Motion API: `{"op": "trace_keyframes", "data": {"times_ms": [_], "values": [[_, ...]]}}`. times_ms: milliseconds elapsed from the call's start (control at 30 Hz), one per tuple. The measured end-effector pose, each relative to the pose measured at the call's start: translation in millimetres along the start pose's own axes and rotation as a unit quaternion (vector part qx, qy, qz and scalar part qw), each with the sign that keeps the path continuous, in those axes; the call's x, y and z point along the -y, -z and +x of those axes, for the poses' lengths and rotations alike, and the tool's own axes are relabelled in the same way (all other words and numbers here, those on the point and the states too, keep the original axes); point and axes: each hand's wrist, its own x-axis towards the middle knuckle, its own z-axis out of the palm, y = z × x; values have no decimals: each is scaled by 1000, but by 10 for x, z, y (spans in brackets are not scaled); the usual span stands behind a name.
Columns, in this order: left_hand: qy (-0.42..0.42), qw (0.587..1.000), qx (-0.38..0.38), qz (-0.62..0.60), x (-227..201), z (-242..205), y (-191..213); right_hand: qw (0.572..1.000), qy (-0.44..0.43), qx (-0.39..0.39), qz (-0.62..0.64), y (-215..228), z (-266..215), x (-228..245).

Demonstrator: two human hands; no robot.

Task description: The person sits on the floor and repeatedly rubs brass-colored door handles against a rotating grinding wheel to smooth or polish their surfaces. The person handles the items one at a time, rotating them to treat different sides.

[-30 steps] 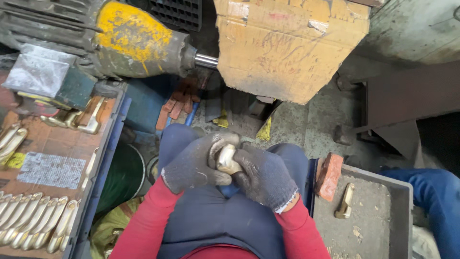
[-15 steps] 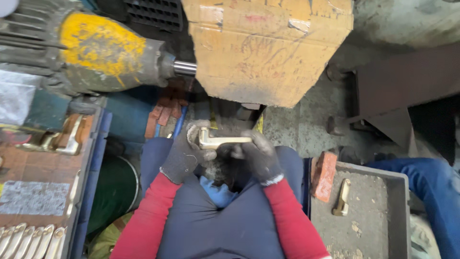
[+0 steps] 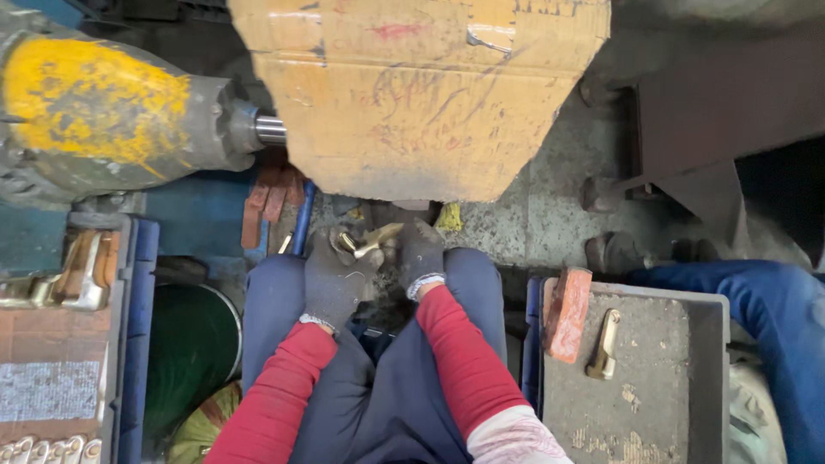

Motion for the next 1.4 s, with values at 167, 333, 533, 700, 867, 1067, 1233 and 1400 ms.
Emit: {"op": "trace_keyframes", "data": {"times_ms": [167, 333, 533, 700, 867, 1067, 1233, 1400], "values": [[-20, 998, 0, 67, -138, 63, -121, 999, 1, 35, 29, 247, 235, -221], [-3, 998, -5, 70, -223, 118, -256, 992, 41, 8, -120, 267, 215, -209], [-47, 995, -7, 86, -206, 166, -397, 984, -83, -97, 121, 191, 193, -56], [15, 999, 33, -16, -221, 211, -502, 984, -78, -115, 108, 272, 158, -33], [17, 995, 18, 102, -159, 288, -566, 935, 150, -62, -315, 426, 201, -16], [30, 991, 3, 132, -50, 298, -615, 885, 222, -30, -407, 443, 150, 174], [-2, 989, 42, 140, 114, 266, -528, 767, 319, 25, -556, 281, -198, 513], [-148, 950, 273, 23, 538, 89, -250, 976, -76, 37, 200, 155, -644, 721]]}}
